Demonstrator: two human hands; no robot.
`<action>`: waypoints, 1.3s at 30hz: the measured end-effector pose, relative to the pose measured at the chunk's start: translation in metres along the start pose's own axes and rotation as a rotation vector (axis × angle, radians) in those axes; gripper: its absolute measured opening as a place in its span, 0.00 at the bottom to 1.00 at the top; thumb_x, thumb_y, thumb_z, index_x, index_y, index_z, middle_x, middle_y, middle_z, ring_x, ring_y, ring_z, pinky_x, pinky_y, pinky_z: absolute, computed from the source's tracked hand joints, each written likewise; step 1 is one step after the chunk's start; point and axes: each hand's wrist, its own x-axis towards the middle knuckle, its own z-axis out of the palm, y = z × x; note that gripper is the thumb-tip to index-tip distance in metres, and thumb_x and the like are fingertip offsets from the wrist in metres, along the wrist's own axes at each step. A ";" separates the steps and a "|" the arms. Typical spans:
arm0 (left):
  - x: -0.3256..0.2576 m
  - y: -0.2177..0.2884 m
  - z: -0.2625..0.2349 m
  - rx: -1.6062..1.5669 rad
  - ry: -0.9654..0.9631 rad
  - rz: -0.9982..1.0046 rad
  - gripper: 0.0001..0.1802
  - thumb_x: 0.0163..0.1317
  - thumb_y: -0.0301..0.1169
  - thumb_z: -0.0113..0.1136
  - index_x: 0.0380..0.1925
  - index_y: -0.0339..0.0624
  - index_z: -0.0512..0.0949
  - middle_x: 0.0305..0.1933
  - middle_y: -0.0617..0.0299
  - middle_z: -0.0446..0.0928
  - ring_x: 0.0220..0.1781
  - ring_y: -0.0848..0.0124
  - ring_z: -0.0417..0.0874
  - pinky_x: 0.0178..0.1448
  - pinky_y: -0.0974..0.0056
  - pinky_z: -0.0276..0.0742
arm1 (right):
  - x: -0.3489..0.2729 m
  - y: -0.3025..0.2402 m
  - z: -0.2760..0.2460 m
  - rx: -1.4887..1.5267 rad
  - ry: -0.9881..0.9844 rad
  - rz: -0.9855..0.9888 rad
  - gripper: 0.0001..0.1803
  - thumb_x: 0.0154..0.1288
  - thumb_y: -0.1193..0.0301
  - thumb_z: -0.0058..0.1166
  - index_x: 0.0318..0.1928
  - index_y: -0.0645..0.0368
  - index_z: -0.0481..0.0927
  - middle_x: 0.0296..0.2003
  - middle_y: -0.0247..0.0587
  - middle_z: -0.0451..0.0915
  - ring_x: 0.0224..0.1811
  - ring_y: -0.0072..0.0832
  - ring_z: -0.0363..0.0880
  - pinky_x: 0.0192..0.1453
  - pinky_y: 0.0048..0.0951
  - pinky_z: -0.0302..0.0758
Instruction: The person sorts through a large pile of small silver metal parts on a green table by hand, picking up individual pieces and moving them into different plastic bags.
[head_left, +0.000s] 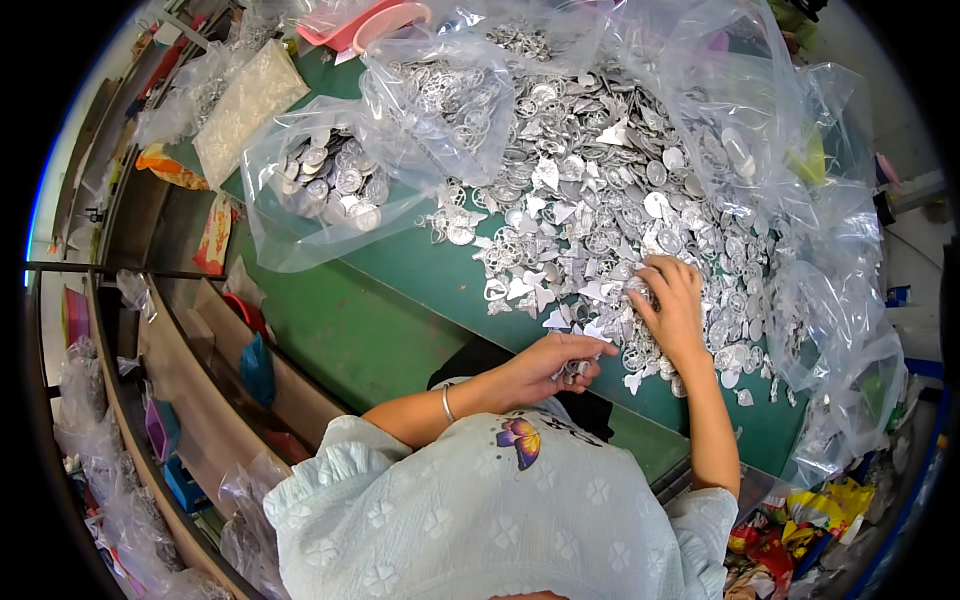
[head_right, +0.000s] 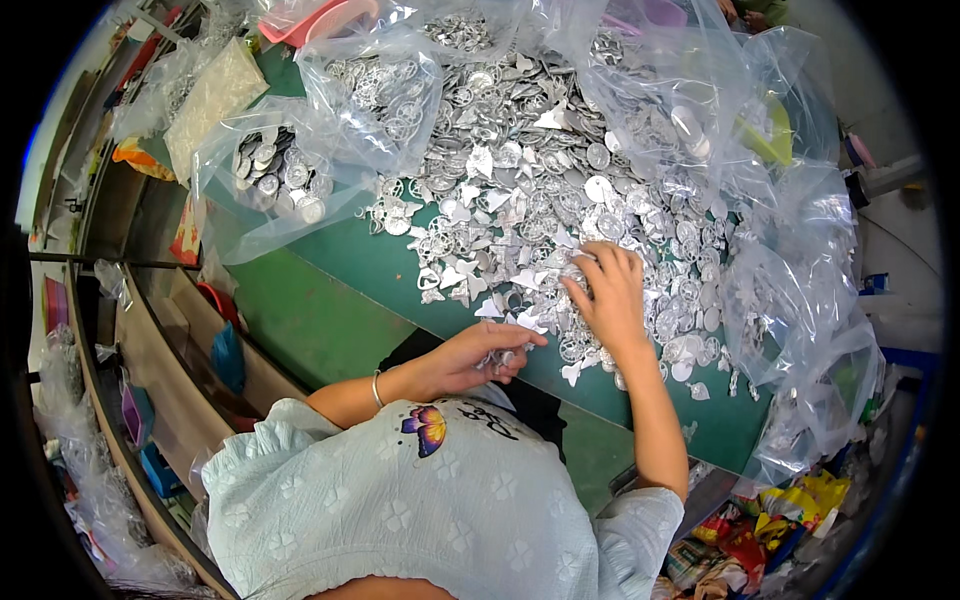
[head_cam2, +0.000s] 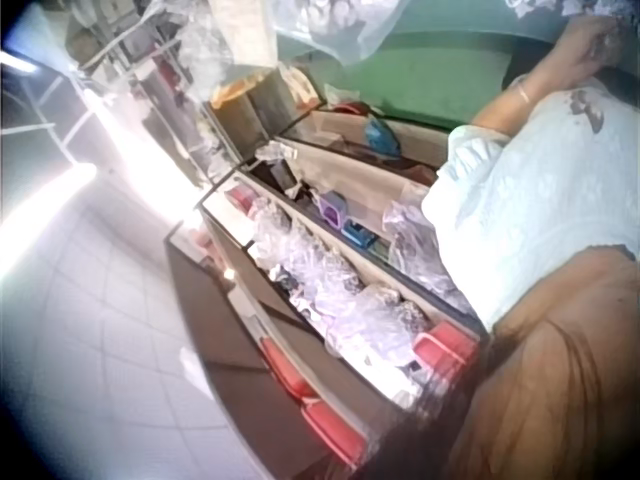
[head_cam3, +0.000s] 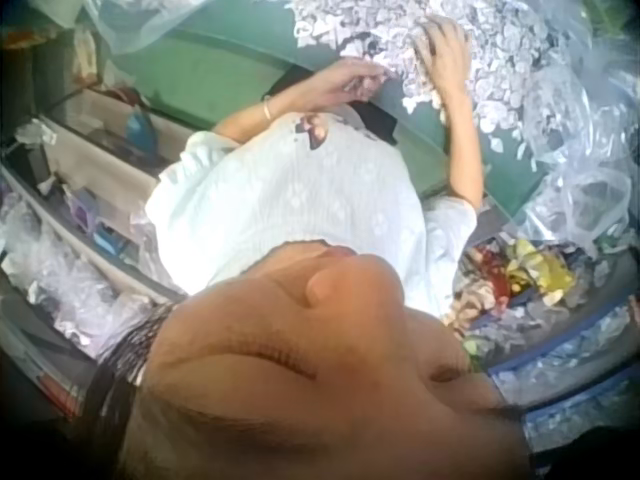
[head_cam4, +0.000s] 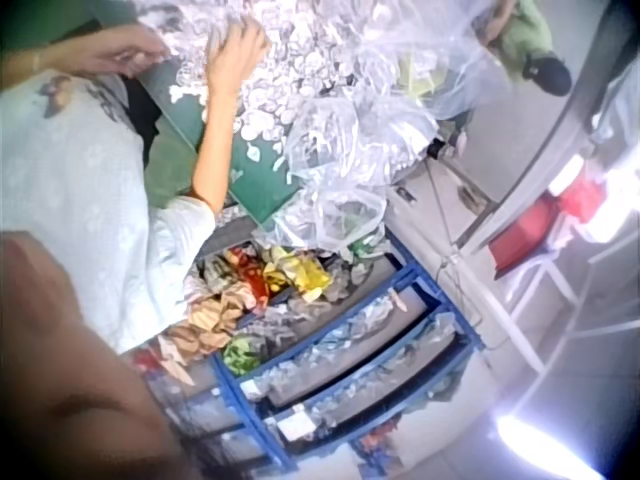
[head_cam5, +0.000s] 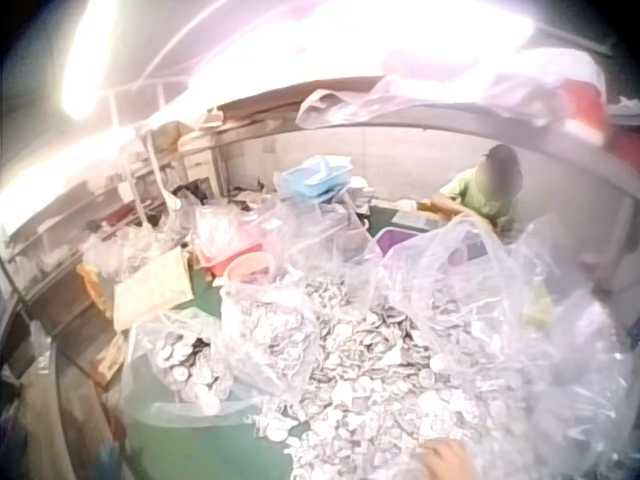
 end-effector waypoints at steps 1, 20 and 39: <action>-0.001 0.000 0.003 0.025 0.032 -0.012 0.16 0.63 0.33 0.48 0.48 0.38 0.72 0.29 0.64 0.73 0.30 0.76 0.74 0.37 0.72 0.72 | -0.003 0.004 -0.003 -0.022 0.011 0.017 0.14 0.49 0.68 0.59 0.36 0.59 0.73 0.41 0.39 0.72 0.47 0.36 0.67 0.53 0.39 0.58; -0.008 0.000 0.006 -0.097 0.274 0.295 0.24 0.62 0.29 0.47 0.58 0.36 0.60 0.43 0.60 0.73 0.34 0.75 0.73 0.41 0.71 0.72 | 0.009 -0.002 0.020 -0.123 0.083 0.035 0.08 0.50 0.76 0.53 0.34 0.58 0.75 0.36 0.40 0.71 0.44 0.37 0.68 0.55 0.44 0.57; -0.012 0.002 -0.006 -0.149 0.398 0.567 0.17 0.62 0.28 0.48 0.50 0.37 0.67 0.32 0.60 0.73 0.29 0.73 0.74 0.35 0.70 0.72 | 0.013 0.008 0.012 -0.153 0.288 0.272 0.11 0.53 0.79 0.48 0.39 0.61 0.72 0.42 0.44 0.70 0.48 0.40 0.66 0.54 0.41 0.57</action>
